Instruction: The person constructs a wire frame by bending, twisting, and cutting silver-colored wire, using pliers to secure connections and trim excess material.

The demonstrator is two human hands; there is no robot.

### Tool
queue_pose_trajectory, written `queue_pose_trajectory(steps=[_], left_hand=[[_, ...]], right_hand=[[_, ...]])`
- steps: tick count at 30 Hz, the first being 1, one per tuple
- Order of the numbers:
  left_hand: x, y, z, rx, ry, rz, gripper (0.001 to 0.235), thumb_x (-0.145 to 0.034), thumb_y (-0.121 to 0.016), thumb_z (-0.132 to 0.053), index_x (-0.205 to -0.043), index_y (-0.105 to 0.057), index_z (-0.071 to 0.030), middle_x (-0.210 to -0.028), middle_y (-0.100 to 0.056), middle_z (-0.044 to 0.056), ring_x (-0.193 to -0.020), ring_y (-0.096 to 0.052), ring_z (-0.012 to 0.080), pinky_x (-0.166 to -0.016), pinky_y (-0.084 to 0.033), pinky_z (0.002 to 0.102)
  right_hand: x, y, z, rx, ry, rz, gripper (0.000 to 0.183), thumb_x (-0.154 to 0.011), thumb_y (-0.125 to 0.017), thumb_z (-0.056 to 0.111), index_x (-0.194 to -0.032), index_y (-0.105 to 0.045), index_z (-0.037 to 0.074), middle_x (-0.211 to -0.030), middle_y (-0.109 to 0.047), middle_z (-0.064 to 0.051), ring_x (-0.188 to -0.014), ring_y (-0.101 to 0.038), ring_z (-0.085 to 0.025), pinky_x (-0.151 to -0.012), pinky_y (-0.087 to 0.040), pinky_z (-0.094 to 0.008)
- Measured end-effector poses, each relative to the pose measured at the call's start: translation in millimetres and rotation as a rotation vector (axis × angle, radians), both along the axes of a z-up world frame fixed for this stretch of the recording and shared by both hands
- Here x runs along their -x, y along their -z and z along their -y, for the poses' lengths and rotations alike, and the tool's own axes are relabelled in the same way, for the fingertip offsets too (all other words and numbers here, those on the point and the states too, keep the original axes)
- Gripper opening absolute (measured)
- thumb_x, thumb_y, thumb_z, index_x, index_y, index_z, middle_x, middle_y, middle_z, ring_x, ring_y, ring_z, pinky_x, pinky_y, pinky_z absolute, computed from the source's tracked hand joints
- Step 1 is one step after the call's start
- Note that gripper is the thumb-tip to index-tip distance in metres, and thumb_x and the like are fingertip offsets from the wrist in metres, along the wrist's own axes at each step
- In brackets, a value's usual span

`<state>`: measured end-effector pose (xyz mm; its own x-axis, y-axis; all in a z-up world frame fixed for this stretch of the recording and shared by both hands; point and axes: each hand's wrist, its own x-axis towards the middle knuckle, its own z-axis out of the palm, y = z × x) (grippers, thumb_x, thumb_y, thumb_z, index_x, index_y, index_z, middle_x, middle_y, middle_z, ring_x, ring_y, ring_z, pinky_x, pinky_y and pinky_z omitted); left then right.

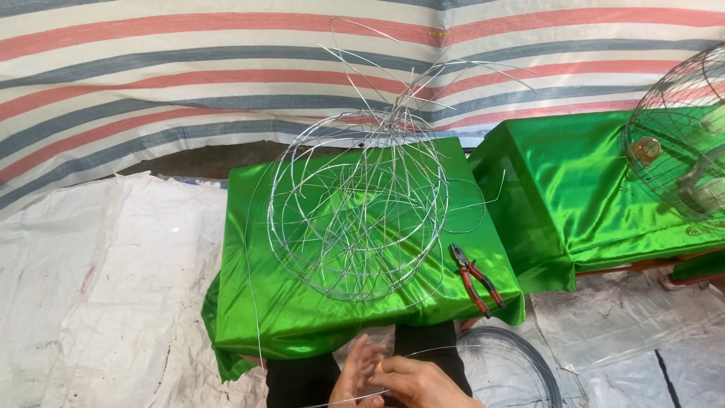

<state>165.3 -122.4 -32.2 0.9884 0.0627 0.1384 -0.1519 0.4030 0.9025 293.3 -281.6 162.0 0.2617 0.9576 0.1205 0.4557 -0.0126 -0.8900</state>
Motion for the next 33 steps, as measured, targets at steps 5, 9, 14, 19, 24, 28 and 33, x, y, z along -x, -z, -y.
queue_pose_trajectory(steps=[5, 9, 14, 19, 24, 28, 33], left_hand=[[1, -76, 9, -0.135, -0.416, -0.160, 0.034, -0.091, -0.058, -0.018, -0.111, -0.079, -0.001, -0.103, -0.083, 0.015, -0.099, -0.080, 0.0257, -0.091, -0.062, 0.038], [3, -51, -10, -0.117, -0.432, -0.243, 0.035, -0.092, -0.053, -0.010, -0.115, -0.078, -0.001, -0.096, -0.086, 0.019, -0.096, -0.083, 0.0314, -0.095, -0.063, 0.043], [-3, -46, -24, -0.133, -0.465, -0.349, 0.034, -0.093, -0.053, -0.010, -0.112, -0.079, 0.001, -0.089, -0.086, 0.019, -0.088, -0.084, 0.0310, -0.087, -0.068, 0.041], [-8, -35, -37, -0.137, -0.450, -0.331, 0.033, -0.095, -0.053, -0.010, -0.114, -0.078, 0.000, -0.088, -0.086, 0.020, -0.086, -0.084, 0.0310, -0.086, -0.068, 0.041], [-17, -37, -42, -0.094, -0.476, -0.392, 0.033, -0.092, -0.055, -0.007, -0.111, -0.079, 0.003, -0.086, -0.085, 0.021, -0.086, -0.083, 0.0333, -0.084, -0.069, 0.044], [-23, -37, -47, -0.158, -0.433, -0.404, 0.038, -0.095, -0.051, -0.009, -0.125, -0.074, -0.005, -0.095, -0.085, 0.017, -0.094, -0.082, 0.0307, -0.088, -0.069, 0.043], [-41, -46, -59, -0.149, -0.447, -0.407, 0.074, -0.090, -0.052, -0.011, -0.159, -0.029, -0.025, -0.161, -0.042, 0.017, -0.117, -0.068, 0.0289, -0.095, -0.060, 0.047]], right_hand=[[-38, 61, 21, 0.141, -0.003, 0.057, 0.039, -0.096, -0.064, 0.026, -0.134, -0.065, 0.018, -0.133, -0.064, -0.010, -0.110, -0.058, -0.028, -0.092, -0.044, -0.044], [-96, 151, 28, 0.487, 0.533, 0.689, 0.044, -0.087, -0.080, 0.032, -0.129, -0.069, 0.025, -0.135, -0.065, -0.004, -0.107, -0.058, -0.028, -0.090, -0.054, -0.040], [-118, 201, 29, 0.319, 0.564, 0.759, 0.028, -0.076, -0.087, 0.025, -0.098, -0.070, 0.020, -0.137, -0.055, -0.007, -0.114, -0.050, -0.034, -0.090, -0.051, -0.050], [-132, 209, 49, 0.043, 0.750, 0.495, 0.015, -0.082, -0.078, 0.027, -0.094, -0.077, 0.017, -0.118, -0.072, -0.003, -0.114, -0.059, -0.025, -0.103, -0.050, -0.042], [-174, 163, 73, 0.020, 1.142, 0.312, 0.021, -0.091, -0.074, 0.010, -0.111, -0.078, 0.015, -0.118, -0.076, -0.011, -0.112, -0.073, -0.024, -0.097, -0.061, -0.032], [-211, 126, 71, -0.035, 1.349, -0.101, 0.019, -0.103, -0.064, 0.015, -0.119, -0.075, 0.012, -0.102, -0.078, -0.007, -0.083, -0.075, -0.017, -0.079, -0.063, -0.029], [-244, 86, 54, 0.014, 1.395, -0.227, 0.037, -0.102, -0.063, 0.015, -0.139, -0.066, 0.009, -0.096, -0.077, -0.012, -0.064, -0.065, -0.011, -0.051, -0.049, -0.022]])
